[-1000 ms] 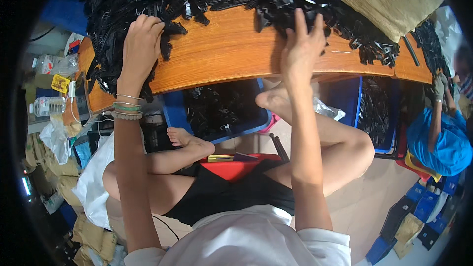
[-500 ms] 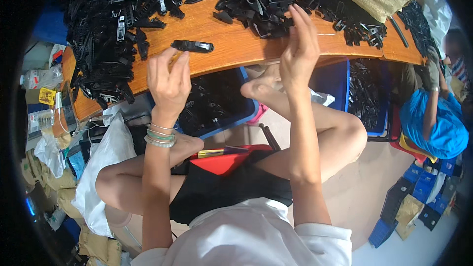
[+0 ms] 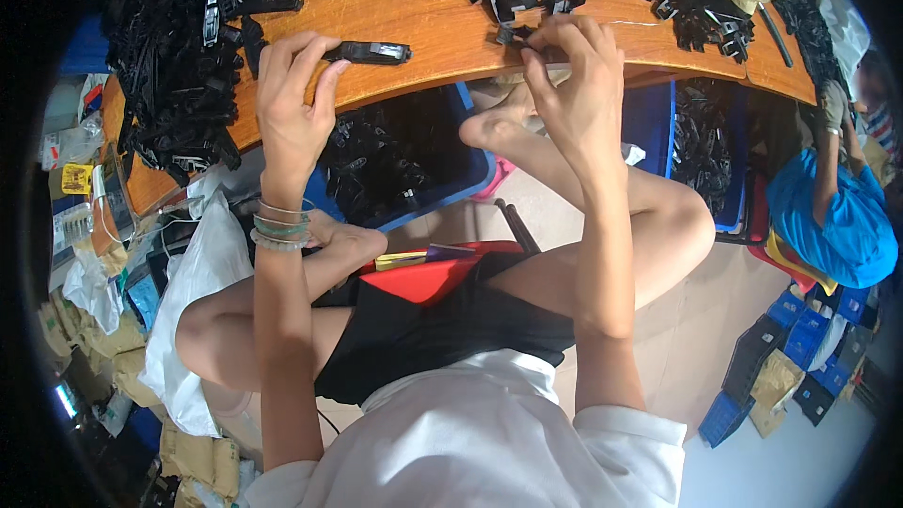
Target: The person repeatedly picks up plastic components from the tabletop, connects them together by hand, and places the assembled parts into a blue container beneath the table.
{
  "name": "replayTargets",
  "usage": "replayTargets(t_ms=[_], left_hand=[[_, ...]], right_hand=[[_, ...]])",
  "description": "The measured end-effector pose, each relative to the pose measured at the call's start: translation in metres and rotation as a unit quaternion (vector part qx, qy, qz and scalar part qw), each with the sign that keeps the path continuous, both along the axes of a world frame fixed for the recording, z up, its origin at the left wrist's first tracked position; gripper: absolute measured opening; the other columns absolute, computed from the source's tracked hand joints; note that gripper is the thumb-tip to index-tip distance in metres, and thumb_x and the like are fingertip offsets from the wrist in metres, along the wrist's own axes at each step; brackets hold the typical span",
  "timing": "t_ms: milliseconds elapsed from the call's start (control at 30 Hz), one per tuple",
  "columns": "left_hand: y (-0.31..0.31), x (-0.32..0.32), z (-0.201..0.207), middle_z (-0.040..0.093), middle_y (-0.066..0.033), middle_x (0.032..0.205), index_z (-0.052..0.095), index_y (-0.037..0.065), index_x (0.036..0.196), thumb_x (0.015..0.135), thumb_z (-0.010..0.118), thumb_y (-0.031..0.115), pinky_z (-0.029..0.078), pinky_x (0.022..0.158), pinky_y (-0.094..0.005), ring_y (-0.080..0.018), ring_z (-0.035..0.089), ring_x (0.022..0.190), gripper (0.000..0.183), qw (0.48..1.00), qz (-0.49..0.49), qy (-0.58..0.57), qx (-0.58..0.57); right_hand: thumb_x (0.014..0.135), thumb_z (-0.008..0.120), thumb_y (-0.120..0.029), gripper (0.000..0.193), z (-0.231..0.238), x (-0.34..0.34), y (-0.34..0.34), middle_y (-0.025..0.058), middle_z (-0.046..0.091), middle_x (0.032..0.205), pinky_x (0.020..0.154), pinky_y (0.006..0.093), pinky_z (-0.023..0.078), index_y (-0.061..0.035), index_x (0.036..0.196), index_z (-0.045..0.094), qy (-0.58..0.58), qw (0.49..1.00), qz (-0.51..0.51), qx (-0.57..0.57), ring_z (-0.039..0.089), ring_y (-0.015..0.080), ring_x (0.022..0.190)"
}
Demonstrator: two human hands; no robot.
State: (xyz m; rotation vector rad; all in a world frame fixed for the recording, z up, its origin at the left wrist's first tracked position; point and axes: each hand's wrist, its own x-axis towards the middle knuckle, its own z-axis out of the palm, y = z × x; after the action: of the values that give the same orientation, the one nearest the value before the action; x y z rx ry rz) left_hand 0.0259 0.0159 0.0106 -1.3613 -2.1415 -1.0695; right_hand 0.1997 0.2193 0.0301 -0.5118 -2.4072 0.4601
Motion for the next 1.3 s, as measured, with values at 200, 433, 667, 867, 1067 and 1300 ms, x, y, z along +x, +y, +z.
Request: replayTargets(t_ms=[200, 433, 667, 867, 1067, 1300], left_hand=[[-0.001, 0.000, -0.002, 0.061, -0.0069, 0.092, 0.064, 0.005, 0.094, 0.074, 0.072, 0.007, 0.046, 0.077, -0.0371, -0.0280, 0.056, 0.087, 0.022, 1.000, -0.016, -0.019, 0.011], [-0.005, -0.003, 0.003, 0.062, -0.0089, 0.093, 0.068, 0.003, 0.097, 0.076, 0.071, 0.004, 0.044, 0.080, -0.0336, -0.0255, 0.056, 0.089, 0.021, 0.998, -0.014, -0.060, -0.015], [-0.004, -0.002, 0.002, 0.062, -0.0052, 0.090, 0.070, 0.004, 0.091, 0.075, 0.072, 0.009, 0.044, 0.077, -0.0354, -0.0254, 0.053, 0.086, 0.017, 0.994, -0.028, -0.101, -0.007], [-0.004, 0.000, 0.009, 0.062, -0.0093, 0.091, 0.069, 0.000, 0.094, 0.075, 0.070, 0.002, 0.045, 0.077, -0.0344, -0.0257, 0.055, 0.087, 0.019, 0.995, -0.045, -0.088, -0.023], [-0.005, 0.005, 0.008, 0.062, -0.0097, 0.091, 0.068, 0.000, 0.095, 0.074, 0.069, 0.000, 0.045, 0.078, -0.0346, -0.0261, 0.055, 0.088, 0.020, 0.992, -0.057, -0.112, -0.019], [-0.034, -0.012, 0.029, 0.059, -0.0090, 0.102, 0.065, 0.003, 0.103, 0.071, 0.062, -0.001, 0.039, 0.084, -0.0403, -0.0271, 0.052, 0.102, 0.032, 0.978, 0.166, 0.090, -0.082]], right_hand=[[0.089, 0.058, -0.010, 0.016, 0.008, 0.006, -0.015, 0.0076, 0.063, 0.082, 0.059, 0.0260, 0.043, -0.0022, 0.102, 0.062, 0.068, 0.969, 0.003, -0.238, 0.054, 0.0117, 0.067], [0.095, 0.053, -0.012, 0.024, 0.017, -0.013, -0.042, -0.0005, 0.053, 0.076, 0.056, 0.0219, 0.042, -0.0029, 0.115, 0.062, 0.124, 0.845, 0.085, -0.513, 0.048, 0.0066, 0.065], [0.081, 0.069, -0.008, 0.031, 0.006, -0.039, -0.047, 0.0126, 0.056, 0.076, 0.067, 0.0322, 0.042, 0.0042, 0.109, 0.065, -0.007, 0.943, 0.154, -0.296, 0.051, 0.0221, 0.072], [0.075, 0.072, -0.008, 0.028, 0.004, -0.050, -0.048, 0.0136, 0.058, 0.081, 0.071, 0.0354, 0.043, 0.0025, 0.101, 0.069, -0.005, 0.965, 0.166, -0.202, 0.053, 0.0265, 0.076], [0.076, 0.071, -0.004, 0.025, 0.013, -0.049, -0.064, 0.0132, 0.058, 0.086, 0.073, 0.0364, 0.044, -0.0001, 0.101, 0.069, -0.055, 0.945, 0.129, -0.295, 0.056, 0.0285, 0.079], [0.079, 0.066, 0.001, 0.025, 0.003, -0.014, -0.089, 0.0119, 0.060, 0.093, 0.076, 0.0369, 0.047, -0.0004, 0.103, 0.067, -0.090, 0.945, 0.220, -0.226, 0.061, 0.0293, 0.088]])
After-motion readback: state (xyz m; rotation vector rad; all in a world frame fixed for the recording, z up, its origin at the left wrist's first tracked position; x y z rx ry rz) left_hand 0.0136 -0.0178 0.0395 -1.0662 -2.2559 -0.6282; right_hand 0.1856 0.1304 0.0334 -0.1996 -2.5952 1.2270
